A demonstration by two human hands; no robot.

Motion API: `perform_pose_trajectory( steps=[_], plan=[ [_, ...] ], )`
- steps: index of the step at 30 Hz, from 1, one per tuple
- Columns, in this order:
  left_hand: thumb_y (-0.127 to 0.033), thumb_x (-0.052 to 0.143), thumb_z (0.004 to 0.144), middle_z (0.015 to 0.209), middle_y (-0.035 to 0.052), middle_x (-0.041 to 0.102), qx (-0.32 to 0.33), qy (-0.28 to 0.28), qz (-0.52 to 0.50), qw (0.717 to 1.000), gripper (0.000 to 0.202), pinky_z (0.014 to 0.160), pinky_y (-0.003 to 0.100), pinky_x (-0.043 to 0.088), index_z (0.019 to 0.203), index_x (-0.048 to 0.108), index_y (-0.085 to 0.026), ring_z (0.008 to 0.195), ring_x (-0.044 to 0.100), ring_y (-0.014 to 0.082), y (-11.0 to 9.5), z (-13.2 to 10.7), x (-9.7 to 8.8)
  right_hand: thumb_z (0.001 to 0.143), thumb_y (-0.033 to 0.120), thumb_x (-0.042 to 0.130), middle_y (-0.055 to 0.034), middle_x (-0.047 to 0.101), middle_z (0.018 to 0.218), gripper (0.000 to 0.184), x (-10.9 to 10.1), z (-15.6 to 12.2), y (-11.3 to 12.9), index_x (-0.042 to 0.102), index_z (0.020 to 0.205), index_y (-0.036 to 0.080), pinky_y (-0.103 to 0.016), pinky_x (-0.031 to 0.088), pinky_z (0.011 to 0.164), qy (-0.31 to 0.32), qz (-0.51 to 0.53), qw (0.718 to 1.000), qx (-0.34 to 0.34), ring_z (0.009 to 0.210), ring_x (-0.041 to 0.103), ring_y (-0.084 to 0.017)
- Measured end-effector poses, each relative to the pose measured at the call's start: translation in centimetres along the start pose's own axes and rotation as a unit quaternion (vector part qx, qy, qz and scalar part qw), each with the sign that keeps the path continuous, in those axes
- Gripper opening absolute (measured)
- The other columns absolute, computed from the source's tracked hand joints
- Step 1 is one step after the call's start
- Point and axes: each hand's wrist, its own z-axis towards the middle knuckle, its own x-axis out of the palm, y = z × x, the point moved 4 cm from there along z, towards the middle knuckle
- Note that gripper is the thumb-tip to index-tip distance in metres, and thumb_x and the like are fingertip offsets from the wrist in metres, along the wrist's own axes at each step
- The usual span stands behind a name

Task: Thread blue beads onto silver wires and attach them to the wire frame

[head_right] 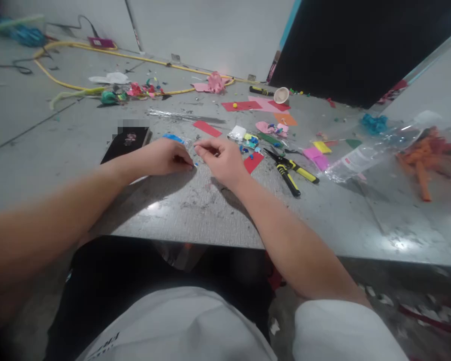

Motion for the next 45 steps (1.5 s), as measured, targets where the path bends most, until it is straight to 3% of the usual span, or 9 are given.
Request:
perform_pose_trajectory(
  steps=[3,6,10,16,19,23,30,37,45],
  plan=[
    [-0.029,0.076,0.084,0.082,0.0062,0.08,0.008,-0.031,-0.048,0.998,0.016,0.071,0.029,0.046,0.089,0.087,-0.018,0.073,0.067,0.0174,-0.1,-0.1,-0.6,0.094,0.049,0.078,-0.0025,0.076,0.086,0.029,-0.2,-0.1,0.6,0.081,0.097,0.021,-0.032,0.053,0.069,-0.026,-0.015,0.998,-0.053,0.074,0.063,-0.014],
    [-0.033,0.081,0.086,0.077,0.004,0.077,-0.016,-0.065,-0.183,0.981,0.017,0.067,0.029,0.046,0.092,0.086,-0.018,0.068,0.061,0.0148,-0.4,-0.6,-1.7,0.098,0.05,0.075,-0.0017,0.076,0.088,0.029,-0.5,-0.5,1.8,0.081,0.1,0.022,-0.03,0.052,0.067,-0.058,-0.021,0.993,-0.096,0.073,0.064,-0.013],
    [-0.038,0.09,0.084,0.075,0.0024,0.072,-0.01,-0.11,-0.398,0.911,0.02,0.063,0.027,0.046,0.091,0.084,-0.02,0.066,0.059,0.0128,-1.2,-1.3,-2.5,0.103,0.047,0.071,-0.0009,0.074,0.09,0.023,-1.0,-1.3,4.2,0.078,0.102,0.024,-0.03,0.053,0.065,-0.114,-0.019,0.979,-0.167,0.072,0.064,-0.012],
    [-0.04,0.096,0.081,0.068,-0.0015,0.061,0.04,-0.036,-0.618,0.785,0.025,0.065,0.025,0.053,0.089,0.083,-0.02,0.062,0.057,0.01,-2.8,-1.5,-1.5,0.106,0.034,0.066,-0.0025,0.073,0.091,0.014,-0.6,-2.9,7.4,0.076,0.103,0.024,-0.029,0.055,0.062,-0.15,-0.091,0.949,-0.262,0.074,0.066,-0.014],
    [-0.037,0.097,0.081,0.071,-0.0016,0.06,0.042,-0.02,-0.66,0.75,0.022,0.066,0.024,0.056,0.091,0.084,-0.022,0.064,0.058,0.0094,-3.1,-1.6,-1.3,0.105,0.026,0.066,-0.0019,0.073,0.089,0.01,-0.3,-3.5,8.2,0.075,0.105,0.025,-0.029,0.054,0.062,-0.152,-0.116,0.932,-0.307,0.074,0.065,-0.014],
    [-0.036,0.095,0.083,0.073,-0.0003,0.061,0.056,-0.016,-0.665,0.745,0.02,0.066,0.026,0.057,0.091,0.084,-0.022,0.065,0.059,0.0106,-3.3,-1.8,-1.3,0.102,0.018,0.067,-0.0006,0.073,0.087,0.011,0.1,-4.0,8.6,0.074,0.107,0.025,-0.028,0.053,0.061,-0.15,-0.12,0.924,-0.332,0.07,0.064,-0.013],
    [-0.035,0.097,0.081,0.085,0.0048,0.074,0.036,-0.02,-0.649,0.76,0.023,0.074,0.031,0.062,0.091,0.083,-0.021,0.08,0.074,0.0185,-3.3,-2.0,-0.9,0.103,0.019,0.066,-0.0002,0.072,0.085,0.01,0.7,-4.4,8.6,0.073,0.105,0.025,-0.029,0.054,0.059,-0.164,-0.12,0.925,-0.32,0.068,0.063,-0.013],
    [-0.027,0.096,0.083,0.088,0.0052,0.078,0.041,-0.017,-0.64,0.767,0.018,0.07,0.024,0.061,0.091,0.083,-0.018,0.078,0.075,0.015,-4.0,-2.2,-1.4,0.103,0.015,0.065,-0.0013,0.073,0.091,0.013,1.2,-4.6,8.4,0.071,0.11,0.024,-0.028,0.059,0.062,-0.145,-0.142,0.914,-0.351,0.073,0.067,-0.013],
    [-0.022,0.097,0.082,0.088,0.0043,0.08,0.043,-0.04,-0.673,0.738,0.017,0.069,0.018,0.061,0.095,0.087,-0.02,0.075,0.074,0.0108,-3.8,-1.9,-1.5,0.103,0.012,0.067,-0.0029,0.076,0.097,0.017,1.3,-4.5,7.8,0.073,0.114,0.023,-0.03,0.065,0.073,-0.134,-0.147,0.91,-0.364,0.08,0.072,-0.014]
  ],
)
